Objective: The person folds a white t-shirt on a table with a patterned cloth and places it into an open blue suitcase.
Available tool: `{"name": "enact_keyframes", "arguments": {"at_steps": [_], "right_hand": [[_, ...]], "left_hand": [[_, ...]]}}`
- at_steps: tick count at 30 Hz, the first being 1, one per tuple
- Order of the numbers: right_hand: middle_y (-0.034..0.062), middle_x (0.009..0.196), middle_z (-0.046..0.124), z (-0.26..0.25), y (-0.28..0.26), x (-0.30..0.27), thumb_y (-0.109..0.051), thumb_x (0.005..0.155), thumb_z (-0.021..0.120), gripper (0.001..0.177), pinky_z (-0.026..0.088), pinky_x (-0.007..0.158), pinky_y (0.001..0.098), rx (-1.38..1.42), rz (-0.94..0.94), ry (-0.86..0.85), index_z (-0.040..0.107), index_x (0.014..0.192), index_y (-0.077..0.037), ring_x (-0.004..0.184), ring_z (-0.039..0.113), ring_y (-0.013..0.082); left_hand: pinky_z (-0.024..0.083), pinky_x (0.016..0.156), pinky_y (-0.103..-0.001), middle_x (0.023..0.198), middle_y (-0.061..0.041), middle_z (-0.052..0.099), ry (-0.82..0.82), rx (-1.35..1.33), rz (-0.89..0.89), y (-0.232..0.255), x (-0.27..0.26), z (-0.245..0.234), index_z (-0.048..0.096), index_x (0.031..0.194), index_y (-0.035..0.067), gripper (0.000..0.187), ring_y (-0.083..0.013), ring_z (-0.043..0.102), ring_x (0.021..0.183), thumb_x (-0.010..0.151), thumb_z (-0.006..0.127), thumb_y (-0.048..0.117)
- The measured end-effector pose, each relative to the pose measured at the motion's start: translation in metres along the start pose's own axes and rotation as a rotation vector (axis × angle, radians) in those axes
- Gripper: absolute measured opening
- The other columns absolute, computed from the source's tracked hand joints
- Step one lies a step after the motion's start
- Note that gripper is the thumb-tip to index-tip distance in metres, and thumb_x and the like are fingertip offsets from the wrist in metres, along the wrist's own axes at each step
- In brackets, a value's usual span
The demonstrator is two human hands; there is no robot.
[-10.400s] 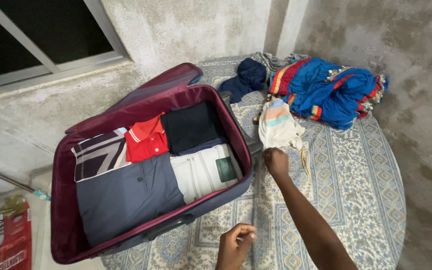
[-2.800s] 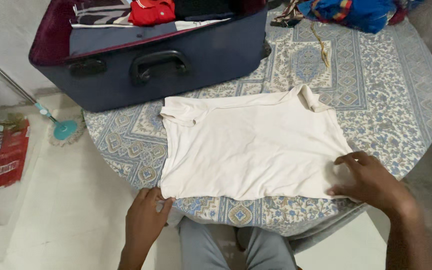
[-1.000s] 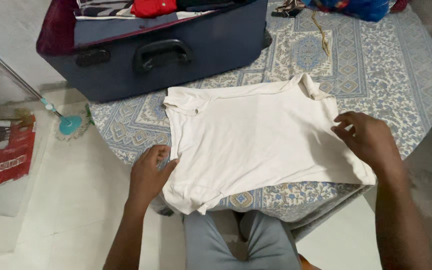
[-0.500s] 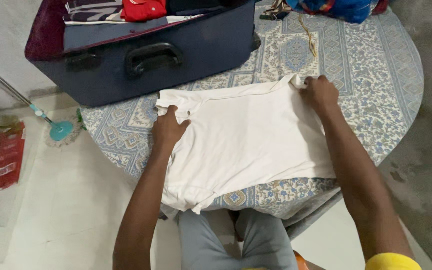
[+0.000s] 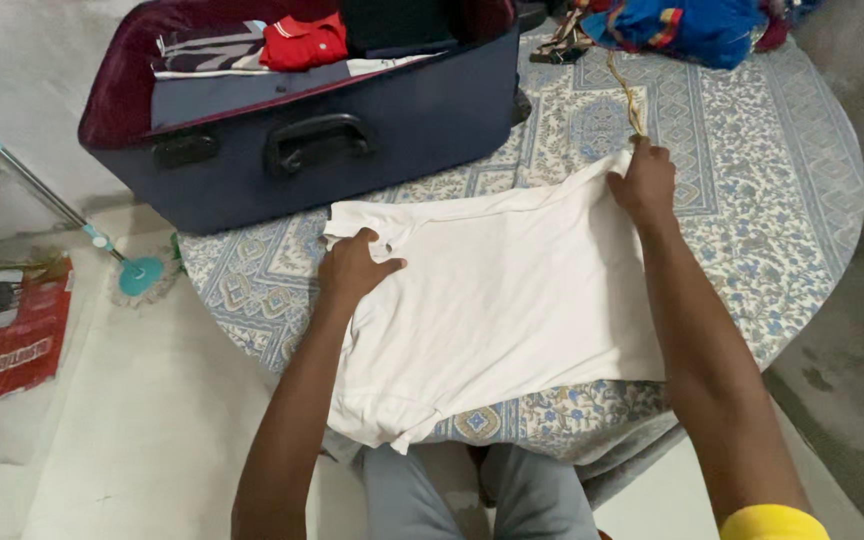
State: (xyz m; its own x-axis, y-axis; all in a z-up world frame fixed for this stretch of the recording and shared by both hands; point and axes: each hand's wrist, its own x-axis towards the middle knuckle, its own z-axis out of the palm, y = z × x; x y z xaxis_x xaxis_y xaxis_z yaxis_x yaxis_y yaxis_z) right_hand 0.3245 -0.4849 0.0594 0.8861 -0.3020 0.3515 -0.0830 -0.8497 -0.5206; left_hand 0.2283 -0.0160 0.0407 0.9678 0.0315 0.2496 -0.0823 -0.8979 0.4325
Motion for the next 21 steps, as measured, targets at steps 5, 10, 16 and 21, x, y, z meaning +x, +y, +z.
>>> {"name": "enact_keyframes", "arguments": {"at_steps": [5,10,16,21], "right_hand": [[0.0181,0.147,0.05,-0.017,-0.044,-0.05,-0.021,0.085,0.079,0.061,0.046,0.104,0.0566,-0.326,-0.23,0.034,0.061,0.142,-0.019,0.131,0.048,0.042],[0.0214,0.146,0.053,-0.01,-0.047,-0.048,-0.029,0.105,0.072,0.033,0.055,0.096,0.0531,-0.212,-0.395,0.062,0.068,0.135,-0.015,0.126,0.055,0.0424],[0.0126,0.142,0.06,0.011,-0.054,-0.017,-0.011,0.088,0.071,0.035,0.057,0.099,0.0481,-0.188,-0.455,-0.328,0.073,0.123,-0.015,0.113,0.067,0.0393],[0.0184,0.146,0.053,0.03,-0.063,-0.002,-0.015,0.092,0.069,0.046,0.058,0.101,0.0404,0.295,-0.082,-0.125,0.058,0.136,-0.01,0.122,0.065,0.0367]], "left_hand": [[0.058,0.078,-0.048,0.094,-0.017,0.076,0.075,0.12,-0.06,-0.009,0.02,0.008,0.075,0.106,0.016,0.018,-0.0368,0.074,0.091,0.099,0.07,0.032],[0.06,0.069,-0.043,0.087,-0.011,0.076,0.177,-0.563,-0.206,0.0,0.046,0.017,0.062,0.11,0.005,0.017,-0.0306,0.081,0.079,0.103,0.055,0.019],[0.047,0.11,-0.044,0.133,-0.02,0.065,0.531,-0.549,0.297,0.009,0.064,0.04,0.058,0.127,0.003,0.03,-0.0346,0.06,0.13,0.098,0.064,0.011],[0.029,0.116,-0.051,0.155,-0.032,0.04,0.316,-0.304,0.379,0.0,0.065,0.06,0.046,0.147,0.0,0.061,-0.0481,0.033,0.145,0.093,0.07,0.015]]}}
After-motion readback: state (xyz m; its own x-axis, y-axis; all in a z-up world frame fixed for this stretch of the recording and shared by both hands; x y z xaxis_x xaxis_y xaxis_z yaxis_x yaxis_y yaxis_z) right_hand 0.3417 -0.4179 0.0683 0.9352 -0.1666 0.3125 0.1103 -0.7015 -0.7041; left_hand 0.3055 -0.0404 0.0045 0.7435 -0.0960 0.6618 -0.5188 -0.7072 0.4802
